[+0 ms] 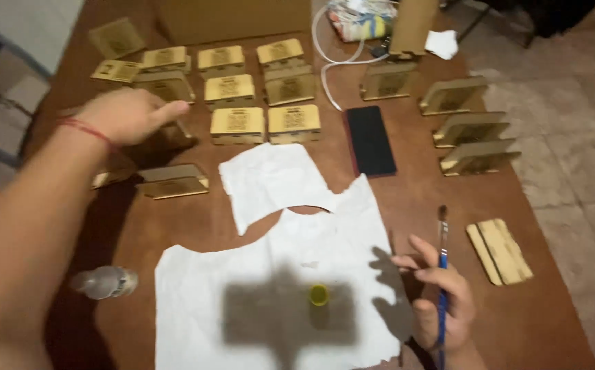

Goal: Applying glue to the edges of laser-cut wooden box components using a paintbrush for assembly.

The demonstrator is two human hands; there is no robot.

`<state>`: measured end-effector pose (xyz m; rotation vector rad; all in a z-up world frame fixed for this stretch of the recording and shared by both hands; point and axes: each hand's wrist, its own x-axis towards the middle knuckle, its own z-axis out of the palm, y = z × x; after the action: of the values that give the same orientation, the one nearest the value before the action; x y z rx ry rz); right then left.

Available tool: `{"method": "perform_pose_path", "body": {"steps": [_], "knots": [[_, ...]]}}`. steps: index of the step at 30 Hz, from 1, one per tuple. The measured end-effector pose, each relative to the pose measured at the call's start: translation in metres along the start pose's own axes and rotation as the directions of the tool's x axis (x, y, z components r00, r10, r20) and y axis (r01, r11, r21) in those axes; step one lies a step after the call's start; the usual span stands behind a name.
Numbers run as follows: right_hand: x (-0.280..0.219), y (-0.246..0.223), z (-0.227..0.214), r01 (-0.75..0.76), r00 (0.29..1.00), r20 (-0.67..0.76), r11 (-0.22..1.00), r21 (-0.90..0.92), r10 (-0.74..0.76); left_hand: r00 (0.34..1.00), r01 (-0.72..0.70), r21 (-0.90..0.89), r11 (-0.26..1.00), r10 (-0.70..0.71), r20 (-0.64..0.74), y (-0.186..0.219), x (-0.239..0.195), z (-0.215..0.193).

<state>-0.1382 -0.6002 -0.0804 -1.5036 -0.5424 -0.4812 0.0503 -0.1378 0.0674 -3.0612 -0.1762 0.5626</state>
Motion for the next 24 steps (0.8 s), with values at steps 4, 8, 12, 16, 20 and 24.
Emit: {"method": "perform_pose_path", "body": {"steps": [4,8,12,16,20,24], "knots": [[0.008,-0.003,-0.003,0.043,0.992,0.122,0.999,0.01,-0.044,0.982,-0.121,0.075,0.99,0.13,-0.137,0.024,-0.02,-0.016],[0.006,-0.007,0.002,0.012,0.996,0.084,0.999,0.05,-0.016,0.944,-0.269,-0.057,0.961,0.252,-0.213,0.075,-0.011,-0.015],[0.007,-0.007,0.0,0.045,0.995,0.091,0.999,0.018,-0.047,0.928,-0.373,-0.186,0.909,0.359,-0.105,0.138,0.003,-0.012],[0.003,0.004,-0.006,0.048,0.992,0.108,0.994,0.097,-0.059,0.906,-0.422,-0.125,0.898,0.415,-0.077,0.176,0.045,0.007],[0.0,-0.005,-0.004,0.002,0.99,0.142,0.99,0.142,-0.022,0.946,-0.319,-0.113,0.941,0.323,0.014,0.193,0.069,0.01],[0.002,-0.021,0.002,-0.04,0.987,0.162,0.992,0.117,0.021,0.959,-0.282,-0.123,0.952,0.284,-0.003,0.194,0.087,0.016]]}}
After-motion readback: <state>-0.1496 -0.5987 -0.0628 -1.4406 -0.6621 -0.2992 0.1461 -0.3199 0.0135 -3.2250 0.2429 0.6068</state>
